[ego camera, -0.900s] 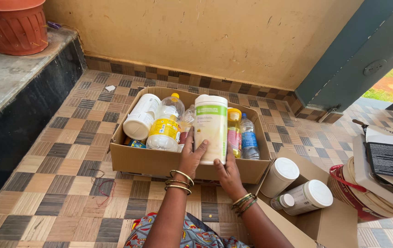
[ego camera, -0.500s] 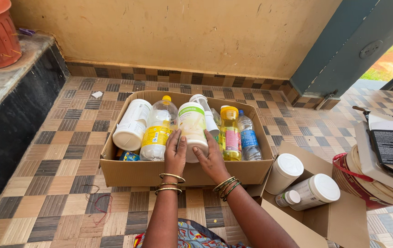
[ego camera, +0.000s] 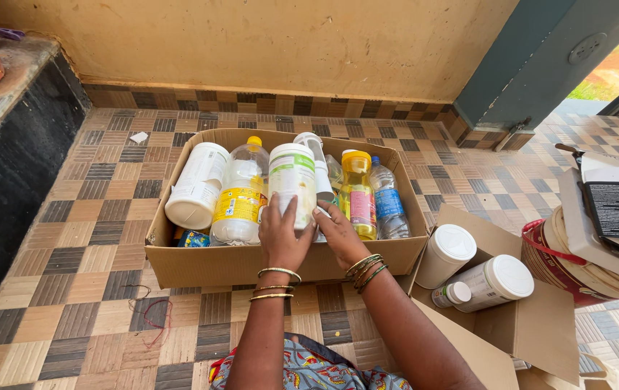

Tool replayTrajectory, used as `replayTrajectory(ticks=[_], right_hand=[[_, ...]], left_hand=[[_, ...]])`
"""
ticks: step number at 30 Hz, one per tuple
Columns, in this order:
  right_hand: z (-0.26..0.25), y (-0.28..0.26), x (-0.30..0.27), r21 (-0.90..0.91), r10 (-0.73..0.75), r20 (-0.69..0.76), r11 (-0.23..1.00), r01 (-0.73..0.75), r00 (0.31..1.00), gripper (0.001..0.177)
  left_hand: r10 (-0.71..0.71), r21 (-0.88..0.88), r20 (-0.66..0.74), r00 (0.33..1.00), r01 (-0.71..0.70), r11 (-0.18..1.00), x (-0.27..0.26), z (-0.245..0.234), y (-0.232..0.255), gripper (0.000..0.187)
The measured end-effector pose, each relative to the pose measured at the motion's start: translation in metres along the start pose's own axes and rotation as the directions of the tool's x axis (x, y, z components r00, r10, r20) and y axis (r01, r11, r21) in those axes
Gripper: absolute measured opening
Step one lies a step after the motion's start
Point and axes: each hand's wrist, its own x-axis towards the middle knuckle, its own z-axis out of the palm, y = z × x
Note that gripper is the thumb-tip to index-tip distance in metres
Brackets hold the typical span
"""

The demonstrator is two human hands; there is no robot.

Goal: The person sits on the floor and packs various household items into cardboard boxes. They place white plastic containers, bottles, a plastic chair seat, and a toy car box into the boxes, arranging them to fit.

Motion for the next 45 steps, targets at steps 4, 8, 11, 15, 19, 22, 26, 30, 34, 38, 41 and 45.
replayTrajectory(ticks=[4, 8, 11, 15, 19, 22, 26, 30, 34, 38, 41, 45], right_hand=[[-0.001, -0.016, 0.01, -0.009, -0.11, -0.093, 0.994, 0.11, 0.99, 0.055], [0.005, -0.035, 0.022, -0.278, -0.259, -0.06, 0.932, 0.233, 0.964, 0.064], [0.014, -0.037, 0.044, -0.517, -0.245, 0.086, 0.817, 0.254, 0.966, 0.071], [0.024, -0.015, 0.058, -0.637, -0.27, 0.153, 0.709, 0.304, 0.951, 0.082], [0.032, 0.008, 0.056, -0.583, -0.358, 0.105, 0.734, 0.349, 0.928, 0.08], [0.031, 0.01, 0.055, -0.662, -0.327, 0.067, 0.693, 0.287, 0.943, 0.08], [0.023, 0.01, 0.051, -0.75, -0.291, 0.073, 0.615, 0.245, 0.954, 0.077], [0.014, 0.018, 0.034, -0.583, -0.477, 0.133, 0.671, 0.457, 0.869, 0.072], [0.003, 0.022, -0.009, -0.78, -0.441, 0.088, 0.527, 0.337, 0.893, 0.06], [-0.02, 0.015, -0.059, -0.904, -0.427, 0.17, 0.29, 0.313, 0.888, 0.054], [-0.034, 0.008, -0.083, -0.953, -0.381, 0.29, -0.034, 0.3, 0.878, 0.067], [-0.035, 0.003, -0.1, -0.955, -0.354, 0.28, -0.005, 0.298, 0.892, 0.073]], left_hand=[[-0.072, -0.355, -0.071, 0.995, 0.042, 0.934, -0.005, -0.006, -0.008, 0.037], [-0.143, -0.17, -0.068, 0.987, 0.13, 0.977, -0.006, -0.021, -0.021, 0.043], [-0.149, 0.059, 0.161, 0.976, 0.141, 0.988, -0.004, -0.026, -0.025, 0.063], [-0.121, 0.164, 0.232, 0.965, 0.084, 0.983, -0.003, -0.026, -0.026, 0.08], [-0.145, 0.144, 0.251, 0.957, 0.112, 0.983, -0.004, -0.028, -0.031, 0.08], [-0.153, 0.208, 0.263, 0.953, 0.098, 0.973, -0.004, -0.027, -0.031, 0.081], [-0.072, 0.202, 0.195, 0.978, 0.031, 0.979, -0.015, -0.015, -0.034, 0.08], [0.073, 0.142, 0.084, 0.994, -0.084, 0.986, -0.03, -0.003, -0.049, 0.078], [0.067, 0.091, 0.079, 0.995, -0.074, 0.993, -0.038, 0.003, -0.065, 0.082], [0.069, 0.084, 0.064, 0.996, -0.074, 0.994, -0.041, 0.009, -0.07, 0.092], [0.071, 0.091, 0.048, 0.996, -0.076, 0.993, -0.044, 0.012, -0.071, 0.1], [0.098, 0.175, -0.027, 0.995, -0.091, 0.98, -0.046, 0.017, -0.063, 0.105]])
